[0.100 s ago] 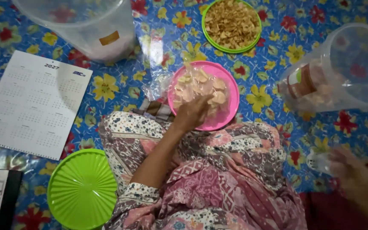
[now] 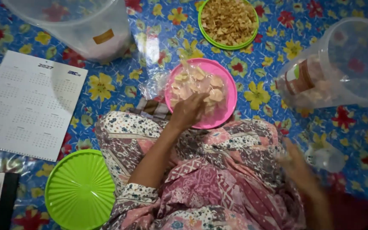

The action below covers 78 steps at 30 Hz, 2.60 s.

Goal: Package small snack items into individual plastic bags

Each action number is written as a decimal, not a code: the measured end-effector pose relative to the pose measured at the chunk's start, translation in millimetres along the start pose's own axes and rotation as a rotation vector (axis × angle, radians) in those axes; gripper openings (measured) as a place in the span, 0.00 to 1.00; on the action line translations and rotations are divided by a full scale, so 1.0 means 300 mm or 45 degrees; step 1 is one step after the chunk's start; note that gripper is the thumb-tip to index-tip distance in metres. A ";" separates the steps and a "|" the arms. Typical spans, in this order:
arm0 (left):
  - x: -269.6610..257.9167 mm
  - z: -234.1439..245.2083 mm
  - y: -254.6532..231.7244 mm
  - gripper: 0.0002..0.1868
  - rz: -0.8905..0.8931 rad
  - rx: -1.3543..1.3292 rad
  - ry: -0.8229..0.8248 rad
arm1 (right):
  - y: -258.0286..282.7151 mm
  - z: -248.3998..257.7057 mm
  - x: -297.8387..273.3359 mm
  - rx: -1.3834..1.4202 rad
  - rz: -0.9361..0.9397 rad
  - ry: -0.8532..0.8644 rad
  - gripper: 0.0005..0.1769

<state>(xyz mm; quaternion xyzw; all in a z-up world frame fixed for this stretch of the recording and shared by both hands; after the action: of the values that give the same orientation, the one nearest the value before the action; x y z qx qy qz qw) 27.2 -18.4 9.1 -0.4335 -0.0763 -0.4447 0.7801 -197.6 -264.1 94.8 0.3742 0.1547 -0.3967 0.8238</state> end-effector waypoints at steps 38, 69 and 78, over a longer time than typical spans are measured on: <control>0.047 0.115 0.215 0.13 0.501 -0.137 0.027 | 0.175 -0.439 0.423 -0.300 0.568 -0.397 0.15; 0.028 0.041 0.272 0.09 0.290 0.125 0.068 | 0.516 -0.506 0.688 -0.423 1.144 -0.490 0.14; 0.020 0.041 0.285 0.09 0.276 0.154 0.054 | 0.512 -0.481 0.683 -0.131 1.110 -0.500 0.06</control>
<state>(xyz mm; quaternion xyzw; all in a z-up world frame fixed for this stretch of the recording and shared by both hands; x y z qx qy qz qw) 99.0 6.4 -32.2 -0.3817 -0.0393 -0.3613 0.8498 57.2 -205.5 -39.3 0.2808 -0.1555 -0.0693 0.9445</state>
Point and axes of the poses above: each hand's wrist, its own x-axis towards the middle knuckle, its own z-axis out of the back of the hand, y = z × x, the point moved 3 cm from there along x, towards the middle knuckle, and after that the axes turned 9 degrees about -z, right-handed, at the moved point
